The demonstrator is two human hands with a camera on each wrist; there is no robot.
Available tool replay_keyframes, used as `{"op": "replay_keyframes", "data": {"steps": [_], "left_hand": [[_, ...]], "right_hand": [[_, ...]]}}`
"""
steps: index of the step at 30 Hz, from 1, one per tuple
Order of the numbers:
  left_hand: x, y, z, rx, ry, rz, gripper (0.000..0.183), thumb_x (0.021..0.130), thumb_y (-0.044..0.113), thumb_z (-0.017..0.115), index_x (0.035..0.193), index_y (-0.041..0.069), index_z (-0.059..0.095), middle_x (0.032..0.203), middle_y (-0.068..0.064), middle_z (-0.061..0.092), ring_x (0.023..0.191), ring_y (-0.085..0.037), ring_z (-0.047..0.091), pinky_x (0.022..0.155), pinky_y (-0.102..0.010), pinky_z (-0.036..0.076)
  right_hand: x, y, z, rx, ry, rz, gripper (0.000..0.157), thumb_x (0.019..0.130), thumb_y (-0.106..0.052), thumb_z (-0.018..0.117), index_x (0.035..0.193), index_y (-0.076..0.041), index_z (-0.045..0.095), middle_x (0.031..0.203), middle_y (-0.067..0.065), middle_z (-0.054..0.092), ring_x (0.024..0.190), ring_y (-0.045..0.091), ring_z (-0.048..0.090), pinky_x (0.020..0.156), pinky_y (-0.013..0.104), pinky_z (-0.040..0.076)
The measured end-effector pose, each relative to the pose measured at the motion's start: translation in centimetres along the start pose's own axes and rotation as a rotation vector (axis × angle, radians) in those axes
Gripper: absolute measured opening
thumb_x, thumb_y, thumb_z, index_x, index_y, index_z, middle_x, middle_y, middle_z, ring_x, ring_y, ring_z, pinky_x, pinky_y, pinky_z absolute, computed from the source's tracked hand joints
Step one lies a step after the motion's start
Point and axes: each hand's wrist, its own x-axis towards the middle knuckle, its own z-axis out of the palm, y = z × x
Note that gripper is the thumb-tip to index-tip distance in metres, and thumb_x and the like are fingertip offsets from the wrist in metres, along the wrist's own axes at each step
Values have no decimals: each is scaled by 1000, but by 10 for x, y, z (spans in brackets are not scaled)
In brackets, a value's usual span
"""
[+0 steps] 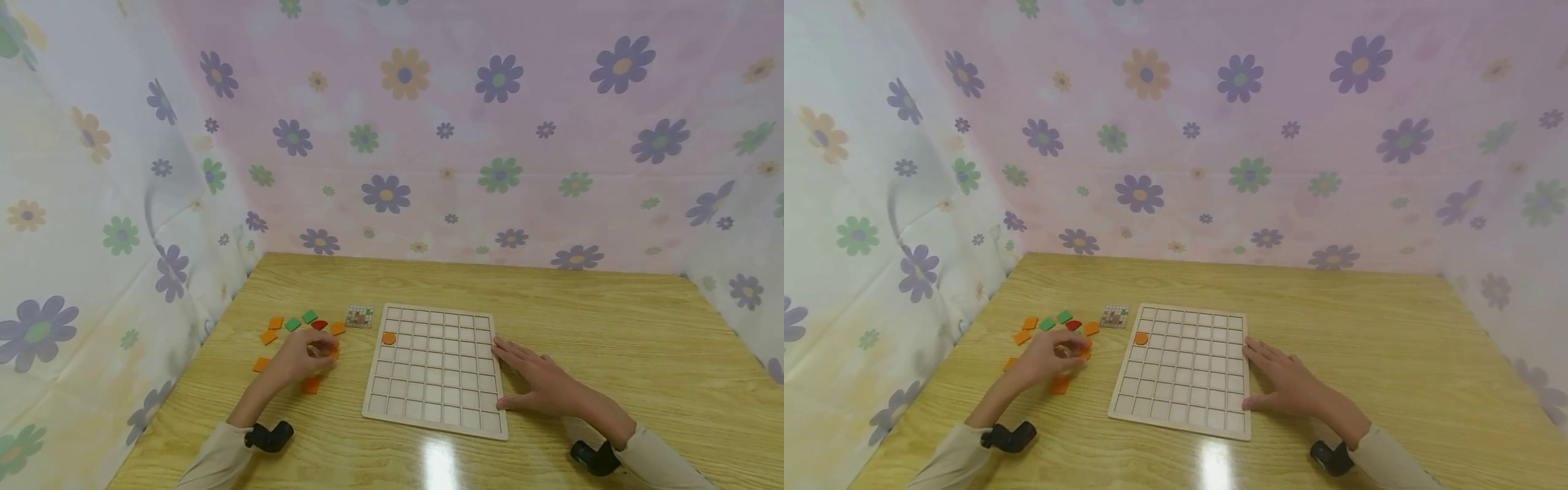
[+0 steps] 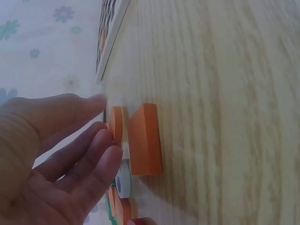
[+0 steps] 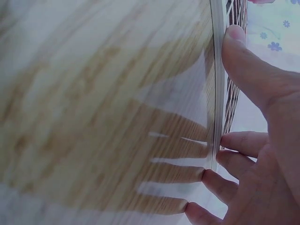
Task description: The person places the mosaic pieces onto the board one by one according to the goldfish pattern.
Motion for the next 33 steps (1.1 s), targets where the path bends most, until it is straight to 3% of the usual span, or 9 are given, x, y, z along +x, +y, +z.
{"op": "replay_keyframes", "data": {"steps": [11, 17, 25, 33], "left_hand": [[0, 2, 4, 156, 4, -18, 18, 76, 1, 76, 91, 9, 71, 88, 0, 64, 78, -15, 59, 63, -26, 49], [3, 1, 5, 170, -13, 3, 14, 77, 0, 75, 86, 9, 70, 83, 0, 62, 73, -13, 57, 64, -26, 49], [8, 6, 7, 197, -54, 53, 18, 75, 2, 78, 90, 9, 71, 88, 2, 61, 79, -16, 57, 69, -29, 50], [11, 5, 8, 197, -60, 80, 17, 75, 2, 78, 89, 9, 72, 86, 3, 61, 76, -14, 56, 65, -26, 48]], "right_hand": [[0, 1, 2, 1, -7, 3, 93, 78, -57, 67, 146, -2, 34, 150, 21, 28, 132, 46, 29, 86, 77, 25], [-1, 0, 0, 4, -4, 5, 94, 78, -57, 67, 146, -2, 34, 150, 21, 28, 132, 46, 29, 86, 77, 24], [0, 0, 0, -9, -2, 7, 94, 78, -58, 67, 145, -2, 35, 150, 21, 28, 132, 45, 29, 85, 77, 25], [-1, -2, 0, -1, 9, 1, 93, 78, -57, 68, 145, -1, 35, 149, 21, 29, 132, 45, 30, 85, 77, 25]]}}
